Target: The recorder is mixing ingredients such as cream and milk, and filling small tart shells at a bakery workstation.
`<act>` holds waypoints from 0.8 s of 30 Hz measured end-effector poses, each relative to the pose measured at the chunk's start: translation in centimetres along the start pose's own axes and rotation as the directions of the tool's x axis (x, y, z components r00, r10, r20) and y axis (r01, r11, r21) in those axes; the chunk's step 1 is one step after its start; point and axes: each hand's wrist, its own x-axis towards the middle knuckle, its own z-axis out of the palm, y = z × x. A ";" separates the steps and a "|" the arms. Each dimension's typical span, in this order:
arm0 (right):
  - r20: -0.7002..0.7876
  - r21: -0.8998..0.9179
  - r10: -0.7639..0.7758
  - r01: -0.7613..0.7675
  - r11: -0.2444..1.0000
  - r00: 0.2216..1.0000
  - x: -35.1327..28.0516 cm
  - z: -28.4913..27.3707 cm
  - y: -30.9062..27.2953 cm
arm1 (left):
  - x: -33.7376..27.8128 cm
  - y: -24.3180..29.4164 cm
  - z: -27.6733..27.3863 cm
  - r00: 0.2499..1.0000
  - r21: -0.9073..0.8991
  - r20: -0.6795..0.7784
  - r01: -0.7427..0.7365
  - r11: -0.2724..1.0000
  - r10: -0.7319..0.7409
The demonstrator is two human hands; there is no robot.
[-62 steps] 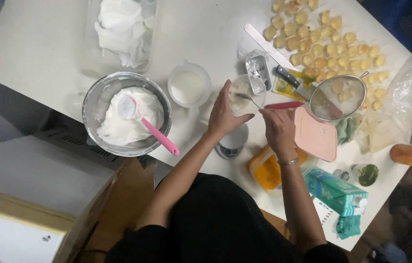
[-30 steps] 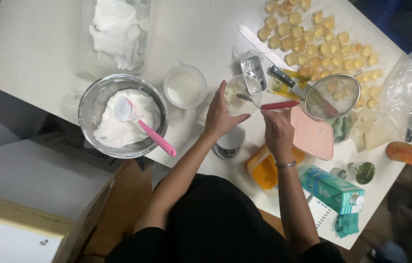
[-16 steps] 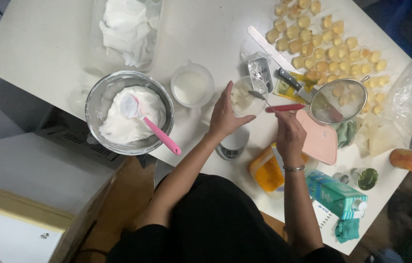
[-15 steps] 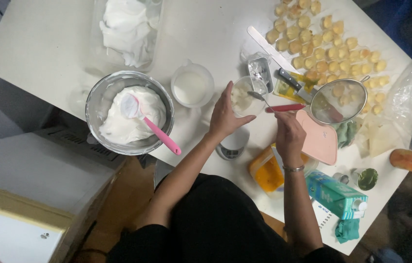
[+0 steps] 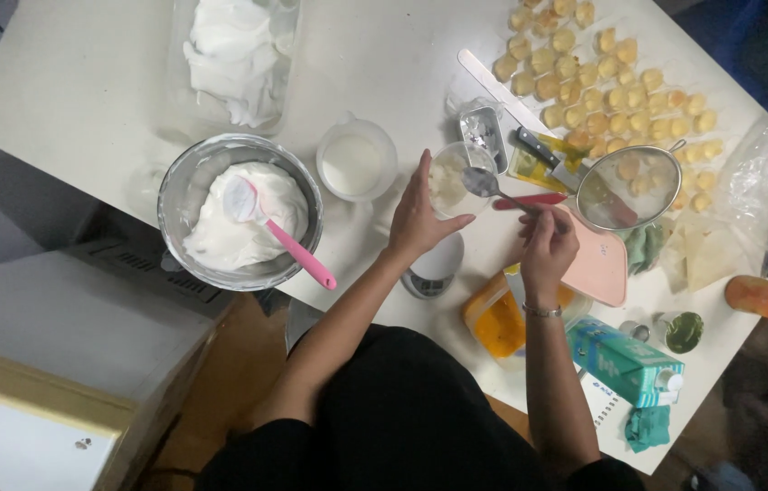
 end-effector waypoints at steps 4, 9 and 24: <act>-0.070 0.124 0.165 -0.156 0.980 0.984 1.3 -1.5 0.7 | 0.1 0.0 -0.1 1.000 0.011 0.010 -0.018 1.000 0.018; -0.031 -0.011 0.048 -0.049 0.999 0.998 1.6 -2.8 -2.1 | 0.1 0.2 -0.3 1.000 0.017 0.015 -0.005 1.000 0.004; 0.103 -0.456 -0.225 0.247 0.855 0.969 1.0 -2.8 -7.8 | 0.1 0.2 -0.2 0.999 0.035 0.030 0.021 0.999 -0.022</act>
